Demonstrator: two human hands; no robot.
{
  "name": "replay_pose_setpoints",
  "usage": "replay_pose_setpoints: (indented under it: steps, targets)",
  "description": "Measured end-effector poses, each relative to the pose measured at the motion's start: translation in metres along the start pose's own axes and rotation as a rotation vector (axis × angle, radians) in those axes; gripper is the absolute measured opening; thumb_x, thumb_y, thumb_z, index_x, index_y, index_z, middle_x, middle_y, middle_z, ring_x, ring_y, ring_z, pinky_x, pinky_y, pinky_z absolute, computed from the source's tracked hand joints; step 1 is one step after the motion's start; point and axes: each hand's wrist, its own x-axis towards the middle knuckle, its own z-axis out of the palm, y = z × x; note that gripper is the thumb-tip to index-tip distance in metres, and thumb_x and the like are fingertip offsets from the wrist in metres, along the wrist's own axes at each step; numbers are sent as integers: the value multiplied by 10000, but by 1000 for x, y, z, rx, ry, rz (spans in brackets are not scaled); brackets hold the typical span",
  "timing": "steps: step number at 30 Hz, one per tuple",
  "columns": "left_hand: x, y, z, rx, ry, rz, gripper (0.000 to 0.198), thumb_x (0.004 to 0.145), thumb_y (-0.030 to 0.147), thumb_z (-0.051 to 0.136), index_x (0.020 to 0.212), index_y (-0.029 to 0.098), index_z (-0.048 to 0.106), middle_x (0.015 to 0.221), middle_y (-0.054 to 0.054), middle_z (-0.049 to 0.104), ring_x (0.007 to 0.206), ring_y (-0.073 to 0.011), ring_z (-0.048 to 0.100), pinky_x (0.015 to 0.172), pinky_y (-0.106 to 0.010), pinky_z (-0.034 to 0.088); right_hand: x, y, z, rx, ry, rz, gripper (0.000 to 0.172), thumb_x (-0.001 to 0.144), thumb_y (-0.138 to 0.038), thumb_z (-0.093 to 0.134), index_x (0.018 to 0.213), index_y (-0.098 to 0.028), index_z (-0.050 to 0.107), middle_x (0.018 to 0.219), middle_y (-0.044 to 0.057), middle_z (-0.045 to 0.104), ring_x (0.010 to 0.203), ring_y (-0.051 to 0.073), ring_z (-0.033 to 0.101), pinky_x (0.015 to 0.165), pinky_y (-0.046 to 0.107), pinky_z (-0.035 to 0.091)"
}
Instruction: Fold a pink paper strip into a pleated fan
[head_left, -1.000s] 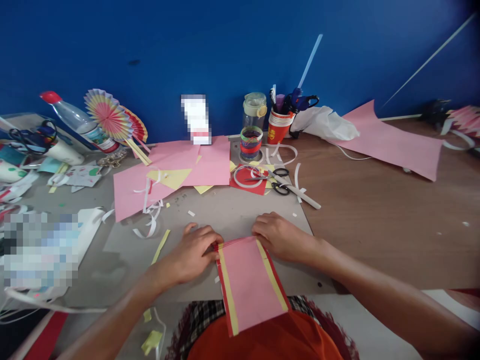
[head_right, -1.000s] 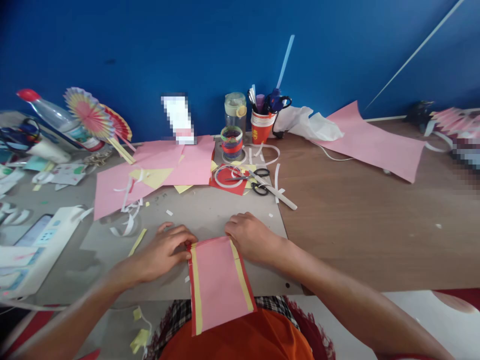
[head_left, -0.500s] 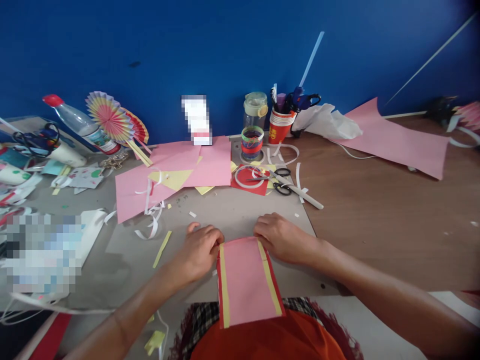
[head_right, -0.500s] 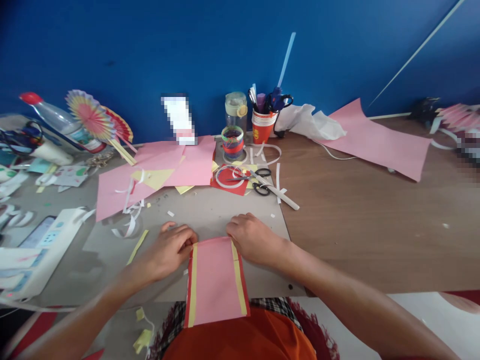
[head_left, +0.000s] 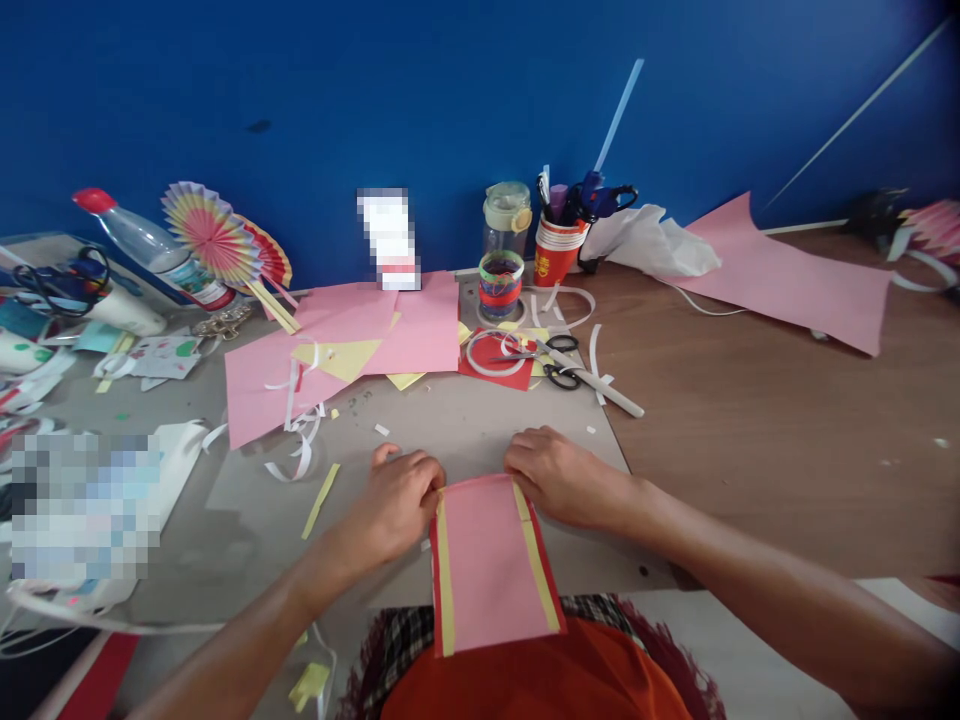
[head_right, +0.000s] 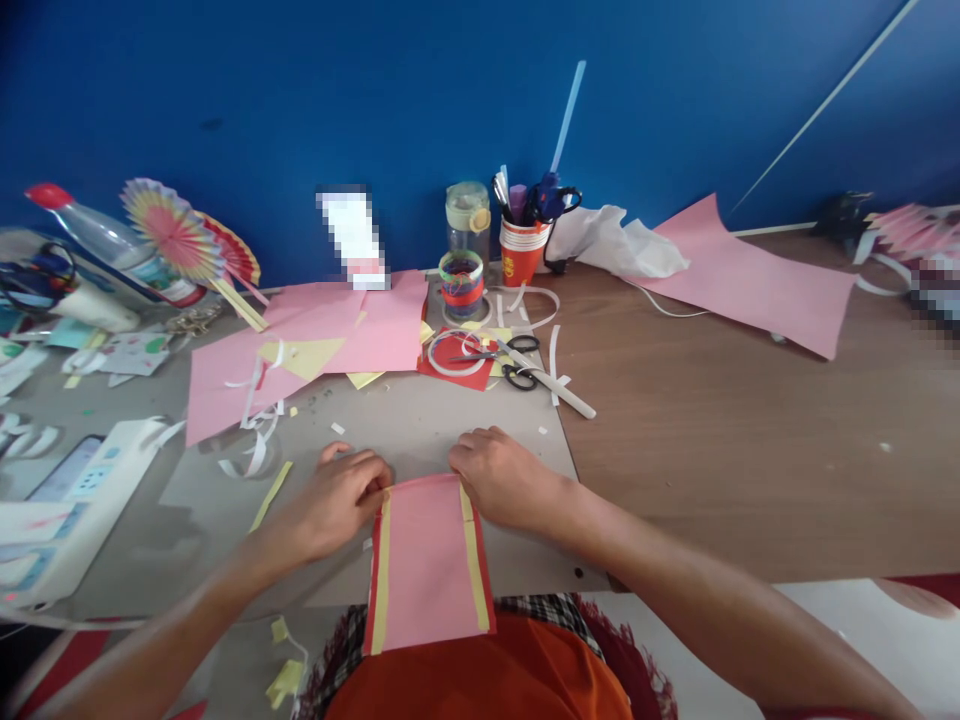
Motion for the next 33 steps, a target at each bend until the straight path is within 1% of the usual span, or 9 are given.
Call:
replay_pose_setpoints:
  steps: [4, 6, 11, 15, 18, 22, 26, 30, 33]
  targets:
    - [2, 3, 0, 36, 0, -30, 134, 799, 144, 453, 700, 195, 527, 741, 24, 605, 717, -147, 565, 956, -425, 267, 0, -1, 1, -21, 18, 14, 130, 853, -140, 450, 777, -150, 555, 824, 67, 585, 759, 172, 489, 710, 287, 323]
    - [1, 2, 0, 25, -5, -29, 138, 807, 159, 449, 715, 198, 544, 750, 21, 609, 729, -150, 569, 971, -442, 261, 0, -2, 0, -45, 12, 10, 130, 847, -129, 448, 779, -148, 558, 826, 72, 586, 754, 173, 487, 702, 290, 316]
    - [-1, -1, -8, -44, -78, -28, 148, 817, 218, 461, 763, 218, 599, 790, 23, 622, 789, -160, 591, 1054, -519, 153, 1, -5, -1, -95, -19, 4, 124, 830, -109, 453, 783, -142, 563, 831, 80, 589, 754, 178, 490, 695, 295, 313]
    - [-1, -4, -13, -74, -121, -9, 138, 802, 233, 475, 772, 232, 609, 813, 27, 637, 823, -166, 602, 1090, -518, 96, 2, -7, -3, -105, -36, 14, 126, 825, -102, 455, 788, -142, 568, 839, 83, 594, 762, 180, 500, 699, 295, 321]
    - [1, -7, -12, -68, -134, 13, 145, 804, 223, 464, 784, 234, 608, 827, 26, 646, 819, -164, 606, 1100, -511, 82, 3, -7, -4, -99, -46, 20, 131, 834, -110, 451, 789, -141, 570, 846, 87, 596, 776, 182, 509, 709, 296, 330]
    - [2, -7, -7, -39, -95, 28, 166, 817, 181, 433, 748, 217, 579, 795, 25, 639, 764, -147, 595, 1086, -509, 116, 3, -5, -4, -78, -55, 22, 144, 850, -121, 441, 785, -141, 568, 840, 87, 597, 770, 178, 514, 711, 291, 344]
    - [-2, -2, -2, 33, -12, 47, 181, 837, 176, 411, 734, 195, 559, 764, 4, 615, 721, -146, 563, 1042, -510, 185, 2, -3, -6, -58, -60, 4, 158, 869, -138, 432, 787, -143, 567, 839, 81, 596, 772, 175, 519, 723, 288, 363]
    - [-7, 3, 2, 113, 47, 73, 212, 846, 133, 375, 765, 186, 563, 768, -11, 599, 701, -148, 550, 1000, -499, 236, 1, -2, -15, 2, -103, -28, 173, 881, -138, 427, 796, -142, 577, 841, 79, 598, 804, 171, 536, 744, 282, 383]
    - [-7, 5, 4, 167, 77, 77, 231, 840, 110, 374, 740, 187, 567, 749, -14, 590, 710, -163, 556, 986, -489, 254, 0, -1, -22, 72, -124, -49, 189, 888, -143, 422, 799, -142, 590, 831, 71, 602, 818, 165, 543, 755, 275, 393]
